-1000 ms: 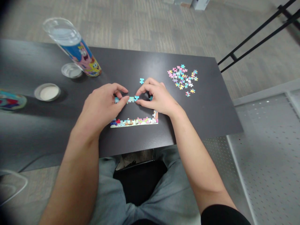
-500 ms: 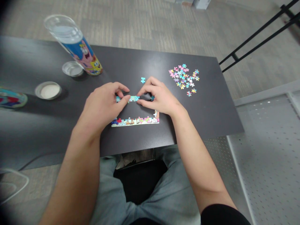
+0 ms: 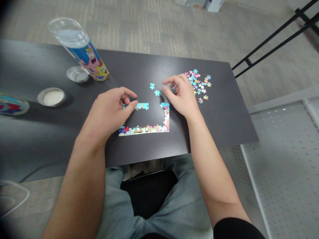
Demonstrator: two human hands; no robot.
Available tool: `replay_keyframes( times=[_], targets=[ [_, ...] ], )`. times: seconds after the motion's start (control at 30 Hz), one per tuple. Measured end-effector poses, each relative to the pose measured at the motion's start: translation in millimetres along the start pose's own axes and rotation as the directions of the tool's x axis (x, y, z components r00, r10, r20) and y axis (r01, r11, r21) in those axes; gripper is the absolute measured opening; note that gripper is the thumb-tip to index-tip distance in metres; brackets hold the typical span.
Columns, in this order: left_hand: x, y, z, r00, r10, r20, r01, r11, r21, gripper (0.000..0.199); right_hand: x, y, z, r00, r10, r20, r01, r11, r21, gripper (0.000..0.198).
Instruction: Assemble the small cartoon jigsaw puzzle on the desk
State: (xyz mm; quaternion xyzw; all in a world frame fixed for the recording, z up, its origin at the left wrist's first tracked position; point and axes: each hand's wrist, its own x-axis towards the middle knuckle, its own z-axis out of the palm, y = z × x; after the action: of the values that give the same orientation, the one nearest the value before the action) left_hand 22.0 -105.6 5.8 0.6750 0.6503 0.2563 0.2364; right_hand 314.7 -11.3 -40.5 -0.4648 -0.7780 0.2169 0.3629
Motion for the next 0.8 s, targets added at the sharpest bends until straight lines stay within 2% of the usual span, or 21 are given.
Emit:
replay_keyframes(
  times=[0.1, 0.23, 0.4, 0.53, 0.63, 0.7, 0.8],
  targets=[
    [0, -1, -3, 1.000, 0.001, -0.003, -0.001, 1.000, -0.021, 0.016, 0, 5, -2, 0.999, 0.045, -0.015, -0.046, 0.999, -0.028, 0.018],
    [-2, -3, -7, 1.000, -0.021, -0.016, 0.021, 0.999, -0.043, 0.017, -2, -5, -1, 0.997, 0.068, 0.049, -0.064, 0.996, -0.067, 0.015],
    [-3, -10, -13, 0.997, -0.072, -0.022, 0.071, 0.995, -0.071, 0.019, -2, -18, 4, 0.993, 0.065, 0.096, -0.058, 0.995, -0.078, 0.022],
    [-4, -15, -18, 0.995, -0.101, -0.017, 0.100, 0.994, -0.043, 0.021, -2, -15, 5, 0.989, 0.039, 0.139, -0.034, 0.999, -0.032, 0.011],
    [-6, -14, -21, 0.995, -0.098, 0.010, 0.099, 0.994, -0.051, 0.025, -1, -7, 6, 0.986, 0.015, 0.165, -0.014, 1.000, -0.007, 0.033],
    [-7, -12, -22, 0.995, -0.098, 0.033, 0.100, 0.993, -0.062, 0.028, 0, -2, 7, 0.990, 0.000, 0.138, -0.001, 1.000, 0.013, 0.044],
    [-7, -11, -23, 0.992, -0.117, 0.044, 0.119, 0.990, -0.069, 0.034, 0, 1, 5, 0.994, -0.008, 0.109, 0.005, 0.999, 0.033, 0.042]
  ],
)
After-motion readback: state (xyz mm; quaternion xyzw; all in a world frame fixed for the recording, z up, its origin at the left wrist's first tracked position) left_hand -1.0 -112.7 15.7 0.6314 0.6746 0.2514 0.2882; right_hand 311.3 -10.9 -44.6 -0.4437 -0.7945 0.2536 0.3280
